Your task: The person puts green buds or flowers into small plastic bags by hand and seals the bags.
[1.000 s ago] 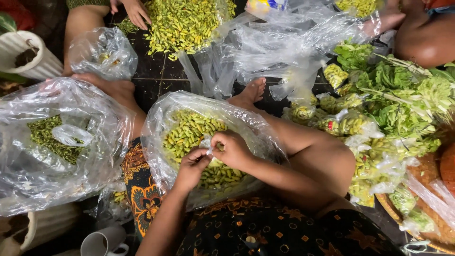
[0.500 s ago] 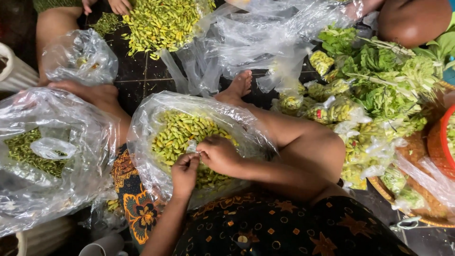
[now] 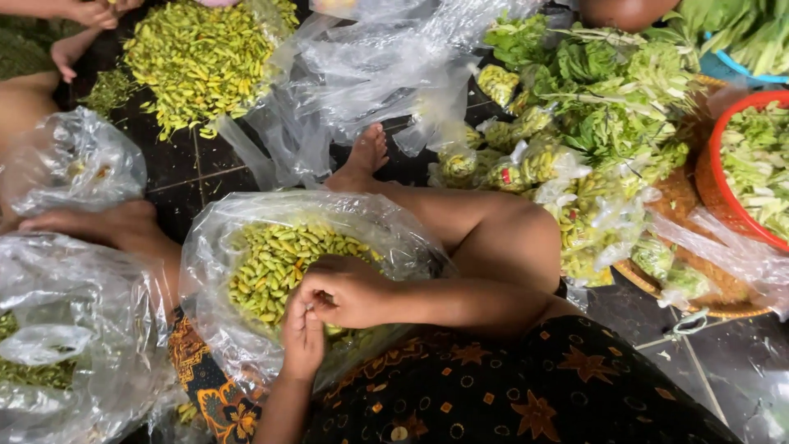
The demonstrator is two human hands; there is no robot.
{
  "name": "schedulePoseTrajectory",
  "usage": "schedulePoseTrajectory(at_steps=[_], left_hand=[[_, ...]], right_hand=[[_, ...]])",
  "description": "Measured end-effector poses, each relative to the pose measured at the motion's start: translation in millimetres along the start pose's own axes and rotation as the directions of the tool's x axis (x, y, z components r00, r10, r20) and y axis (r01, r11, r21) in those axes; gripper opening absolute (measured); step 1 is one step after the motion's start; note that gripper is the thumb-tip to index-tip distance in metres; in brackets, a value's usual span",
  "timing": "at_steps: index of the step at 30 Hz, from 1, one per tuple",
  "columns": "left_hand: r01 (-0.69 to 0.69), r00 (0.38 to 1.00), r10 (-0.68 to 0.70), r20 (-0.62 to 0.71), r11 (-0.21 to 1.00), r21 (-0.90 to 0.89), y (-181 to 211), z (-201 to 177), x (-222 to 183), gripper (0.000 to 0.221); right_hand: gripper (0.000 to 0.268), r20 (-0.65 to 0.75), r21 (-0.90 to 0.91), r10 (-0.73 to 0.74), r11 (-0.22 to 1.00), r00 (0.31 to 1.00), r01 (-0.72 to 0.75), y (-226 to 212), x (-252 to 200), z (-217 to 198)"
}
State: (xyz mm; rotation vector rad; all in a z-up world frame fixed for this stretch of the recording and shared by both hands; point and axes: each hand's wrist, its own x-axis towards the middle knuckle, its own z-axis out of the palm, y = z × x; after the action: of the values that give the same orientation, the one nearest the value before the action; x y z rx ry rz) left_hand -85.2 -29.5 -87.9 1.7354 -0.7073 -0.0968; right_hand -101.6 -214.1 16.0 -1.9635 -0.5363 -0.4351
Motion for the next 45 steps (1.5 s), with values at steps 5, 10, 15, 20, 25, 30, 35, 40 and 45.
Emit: schedulePoseTrajectory(at_steps=[5,10,15,20,25,30,35,40,45], left_hand=[[-0.049,0.999,0.047,0.015,0.915,0.401,14,10,19,0.045],[0.028,1.000,-0.026,-0.009,0.913,0.407,25,13,18,0.086],[0.140,0.990,-0.134,-0.042,0.958,0.250,14,5,16,0.076],[0.176,0.984,-0.168,-0.053,0.955,0.239,12,7,13,0.064],[0.216,0.976,-0.211,-0.047,0.952,0.218,17,10,10,0.054],[0.138,0.990,-0.140,-0.007,0.964,0.227,4,13,5,0.045],[0.136,0.991,-0.136,-0.013,0.979,0.149,-8,10,-2,0.040],[0.148,0.989,-0.147,-0.017,0.988,0.051,-8,4,-1,0.040],[0.222,0.940,-0.262,-0.218,0.956,-0.193,3,-1,12,0.031]], right_hand=[[0.026,-0.083,-0.020,0.029,0.999,0.996,-0.031,7,7,-27],[0.033,-0.154,-0.028,0.179,0.982,0.972,-0.186,21,5,-99],[0.020,-0.625,-0.438,-0.131,0.875,0.770,-0.207,51,-10,-193],[0.017,-0.678,-0.361,0.039,0.852,0.734,-0.378,89,-17,-199],[0.018,-0.500,-0.107,0.324,0.897,0.803,-0.429,151,24,-140],[0.039,0.130,-0.448,0.662,0.703,0.738,-0.552,209,75,-49],[0.047,0.287,-0.728,0.744,0.579,0.604,-0.367,248,93,-1],[0.045,0.123,-0.537,0.525,0.749,0.842,-0.388,225,105,10],[0.021,-0.213,0.308,0.586,0.800,0.782,-0.515,190,104,-10]])
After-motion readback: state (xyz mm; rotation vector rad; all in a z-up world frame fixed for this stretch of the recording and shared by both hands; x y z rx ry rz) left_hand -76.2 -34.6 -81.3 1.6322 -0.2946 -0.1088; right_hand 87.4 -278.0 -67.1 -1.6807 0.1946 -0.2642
